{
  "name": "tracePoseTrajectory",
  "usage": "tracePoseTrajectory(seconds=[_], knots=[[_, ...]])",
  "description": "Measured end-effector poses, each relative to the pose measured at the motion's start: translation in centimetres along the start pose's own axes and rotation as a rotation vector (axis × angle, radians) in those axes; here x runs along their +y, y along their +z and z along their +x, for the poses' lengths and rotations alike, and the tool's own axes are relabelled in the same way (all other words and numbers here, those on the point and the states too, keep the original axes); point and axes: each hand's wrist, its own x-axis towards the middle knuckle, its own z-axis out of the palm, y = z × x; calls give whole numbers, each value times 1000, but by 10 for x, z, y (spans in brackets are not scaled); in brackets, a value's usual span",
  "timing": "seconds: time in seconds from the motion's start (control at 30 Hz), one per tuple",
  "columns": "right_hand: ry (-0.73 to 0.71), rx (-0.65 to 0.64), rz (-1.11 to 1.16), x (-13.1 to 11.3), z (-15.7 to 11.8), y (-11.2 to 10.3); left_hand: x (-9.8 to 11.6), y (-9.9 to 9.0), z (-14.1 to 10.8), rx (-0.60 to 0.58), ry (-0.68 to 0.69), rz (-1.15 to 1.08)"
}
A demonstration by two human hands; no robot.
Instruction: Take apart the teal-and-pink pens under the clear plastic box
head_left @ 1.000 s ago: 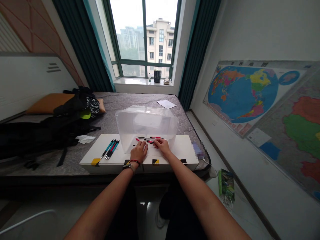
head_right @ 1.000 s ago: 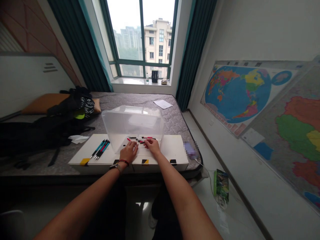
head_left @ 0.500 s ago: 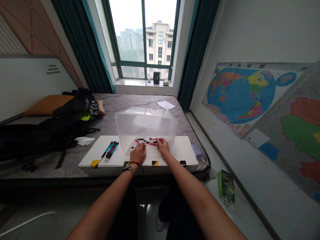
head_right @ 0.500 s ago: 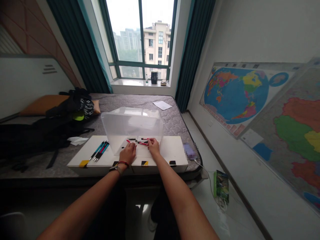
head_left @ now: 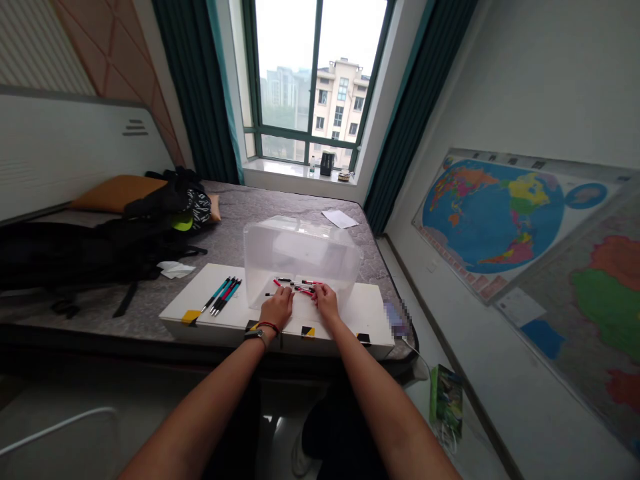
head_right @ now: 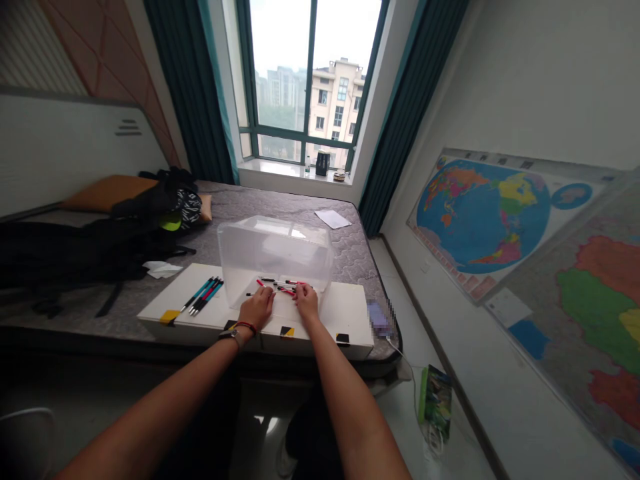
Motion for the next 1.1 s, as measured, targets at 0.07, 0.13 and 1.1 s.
tracePoseTrajectory(seconds=[0.07, 0.13, 1.1], knots=[[-13, -68, -49, -3, -2, 1, -1, 2, 0, 7, 11, -8], [-43, -126, -89, -6, -4, 2, -2, 3, 0, 16, 25, -18], [48, 36, 62, 1, 1, 0, -6, 8, 1, 55, 21, -98]])
